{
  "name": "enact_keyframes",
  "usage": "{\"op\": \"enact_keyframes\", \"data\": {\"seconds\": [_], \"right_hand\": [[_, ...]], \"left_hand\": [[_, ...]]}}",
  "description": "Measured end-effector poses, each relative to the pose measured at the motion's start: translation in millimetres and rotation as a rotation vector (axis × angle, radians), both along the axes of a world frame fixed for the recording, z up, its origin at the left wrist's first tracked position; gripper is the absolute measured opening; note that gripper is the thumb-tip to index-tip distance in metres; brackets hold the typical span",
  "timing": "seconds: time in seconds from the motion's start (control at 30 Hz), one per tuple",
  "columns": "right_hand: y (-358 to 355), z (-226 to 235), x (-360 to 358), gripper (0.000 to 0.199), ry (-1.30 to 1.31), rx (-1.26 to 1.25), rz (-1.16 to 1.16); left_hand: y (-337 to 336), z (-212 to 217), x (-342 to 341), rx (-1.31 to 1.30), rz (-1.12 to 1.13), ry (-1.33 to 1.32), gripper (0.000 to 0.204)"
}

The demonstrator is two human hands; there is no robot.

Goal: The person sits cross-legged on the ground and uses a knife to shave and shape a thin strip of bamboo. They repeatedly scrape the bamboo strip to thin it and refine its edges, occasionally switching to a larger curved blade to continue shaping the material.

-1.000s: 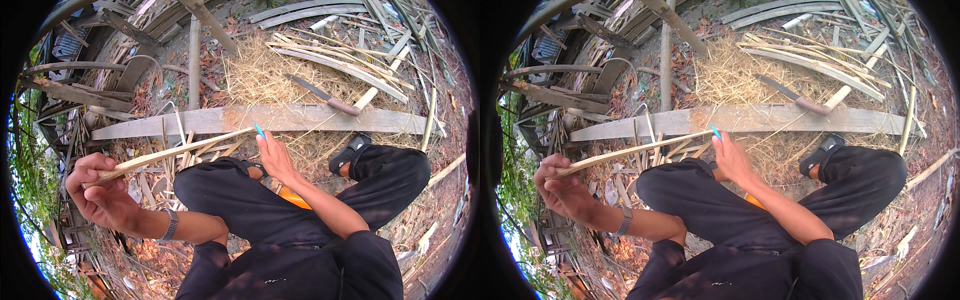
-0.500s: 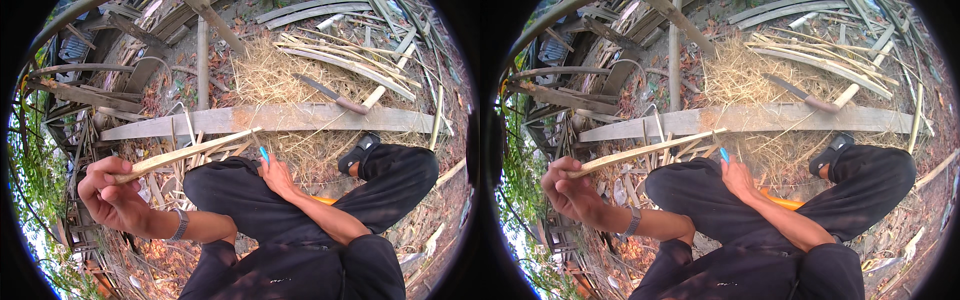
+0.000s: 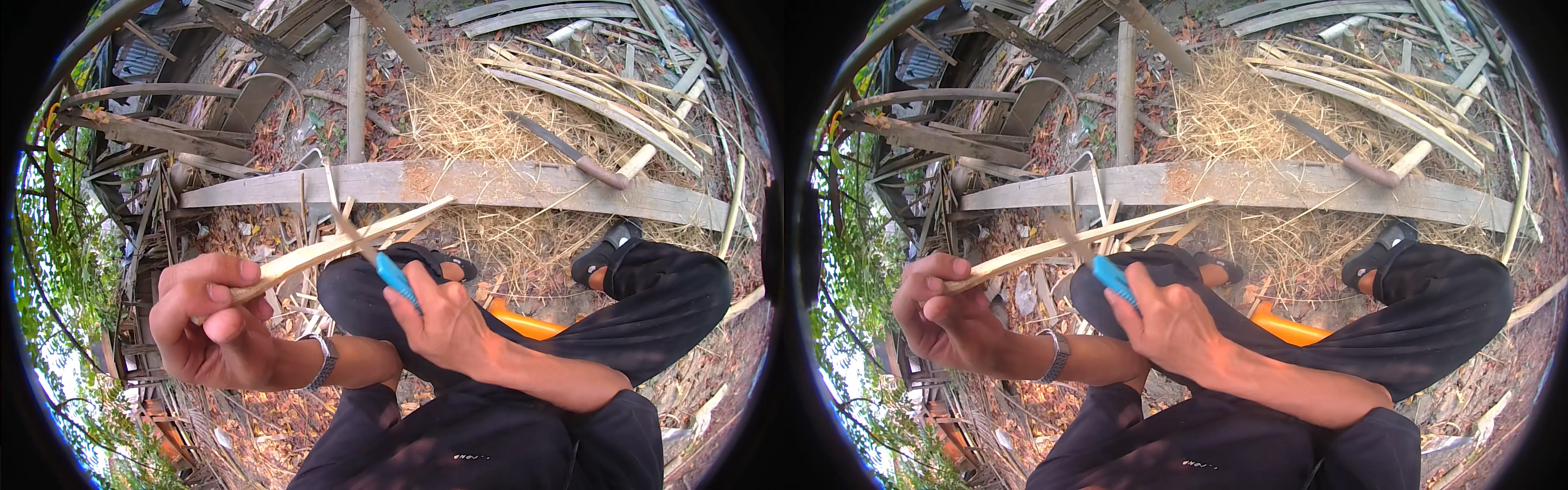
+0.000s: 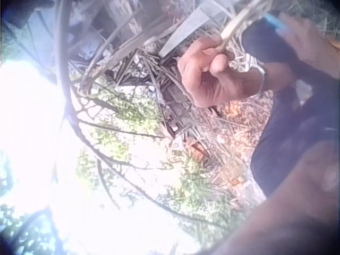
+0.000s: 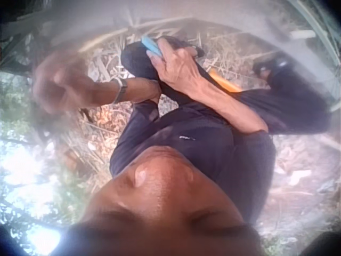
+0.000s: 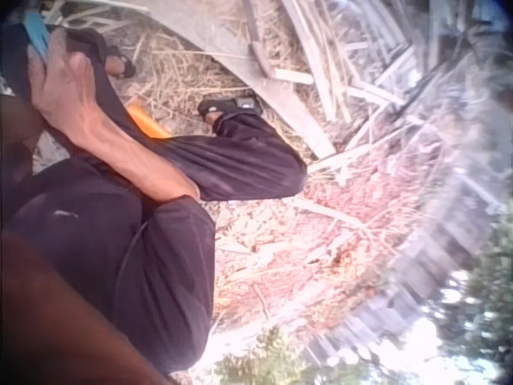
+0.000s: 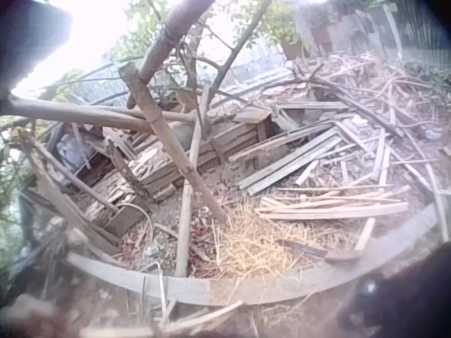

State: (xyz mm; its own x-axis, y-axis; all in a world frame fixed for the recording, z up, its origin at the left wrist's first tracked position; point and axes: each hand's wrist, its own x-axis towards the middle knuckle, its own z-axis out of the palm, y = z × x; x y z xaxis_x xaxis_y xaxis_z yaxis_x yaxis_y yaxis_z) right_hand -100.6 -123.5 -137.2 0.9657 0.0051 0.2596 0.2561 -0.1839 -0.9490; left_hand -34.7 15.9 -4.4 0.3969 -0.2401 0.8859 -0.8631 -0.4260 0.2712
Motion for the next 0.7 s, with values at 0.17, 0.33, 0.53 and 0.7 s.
{"op": "enact_keyframes", "data": {"seconds": [0.17, 0.33, 0.53, 0.7], "right_hand": [[-31.5, -123.2, 5.5, 0.037, 0.522, -0.142, -0.126], [-34.8, 2.1, -2.1, 0.032, 0.21, 0.107, -0.017], [-26.9, 69.3, -11.6, 0.03, -0.012, 0.317, 0.206], [-15.8, 34.7, -12.6, 0.029, -0.062, 0.049, 0.058]], "left_hand": [[-19.8, 1.4, -1.9, -0.122, 0.034, -0.007, 0.046], [-24.2, -1.5, 1.9, -0.124, -0.025, -0.036, 0.044], [-26.0, 3.6, -0.9, -0.099, 0.001, -0.087, 0.039], [-20.9, 3.0, 2.7, -0.096, 0.018, -0.129, 0.033]]}}
